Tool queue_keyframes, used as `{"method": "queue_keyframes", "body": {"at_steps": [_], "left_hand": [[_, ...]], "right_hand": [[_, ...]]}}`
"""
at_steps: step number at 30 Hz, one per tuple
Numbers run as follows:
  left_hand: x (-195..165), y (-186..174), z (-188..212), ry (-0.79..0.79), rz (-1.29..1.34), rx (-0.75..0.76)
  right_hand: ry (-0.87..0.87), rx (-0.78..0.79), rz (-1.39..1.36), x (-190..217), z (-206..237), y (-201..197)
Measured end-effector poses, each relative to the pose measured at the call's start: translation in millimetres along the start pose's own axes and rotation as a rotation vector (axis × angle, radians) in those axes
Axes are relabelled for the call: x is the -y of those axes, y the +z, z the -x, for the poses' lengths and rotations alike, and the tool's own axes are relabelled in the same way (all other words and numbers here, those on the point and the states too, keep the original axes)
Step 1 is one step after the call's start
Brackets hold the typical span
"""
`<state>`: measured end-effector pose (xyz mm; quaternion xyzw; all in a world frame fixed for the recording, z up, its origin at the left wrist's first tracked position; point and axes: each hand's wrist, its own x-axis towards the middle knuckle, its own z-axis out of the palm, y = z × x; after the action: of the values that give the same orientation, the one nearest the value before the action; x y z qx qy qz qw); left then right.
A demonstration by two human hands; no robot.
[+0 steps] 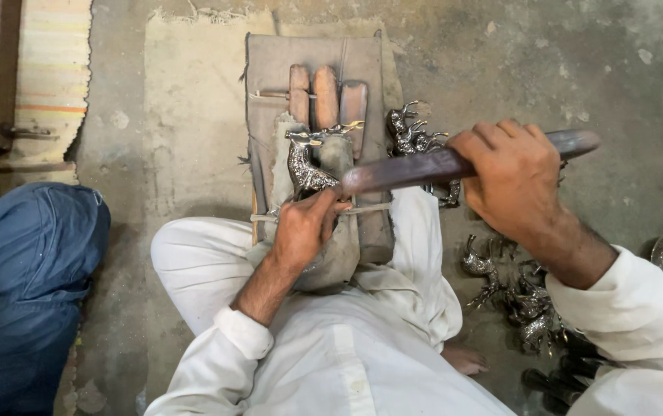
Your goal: The person sits on the floor and uses a hammer and a small metal punch to emboss a pattern onto a silver-colored metal deer figurine. They repeatedly strike the punch against the figurine's body and legs while holding it steady on a padded block, occasionally repositioning the figurine to work on different areas.
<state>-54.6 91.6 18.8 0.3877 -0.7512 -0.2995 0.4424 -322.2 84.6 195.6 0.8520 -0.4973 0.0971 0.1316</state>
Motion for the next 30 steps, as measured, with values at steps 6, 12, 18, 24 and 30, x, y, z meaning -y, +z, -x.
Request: {"method": "queue_keyframes", "body": {"at_steps": [6,12,18,24,30], "left_hand": [[2,5,3,-0.024,0.011,-0.07],[4,6,6,-0.062,-0.021,-0.046],[2,9,5,-0.037,-0.073,-0.168],[-2,9,4,-0.056,-0.055,-0.187],[-6,9,8,-0.104,-0.046,-0.177]], "right_hand": [[-0.026,0.044,0.088,-1,-3,1],[-0.069,0.038,0.098,-2,-8,4],[-0.074,0.092,0.145,-2,-12,5],[-0.125,0.087,0.164,-1,-18,3],[-0.138,0.092,0.145,2,-26,-1]]}}
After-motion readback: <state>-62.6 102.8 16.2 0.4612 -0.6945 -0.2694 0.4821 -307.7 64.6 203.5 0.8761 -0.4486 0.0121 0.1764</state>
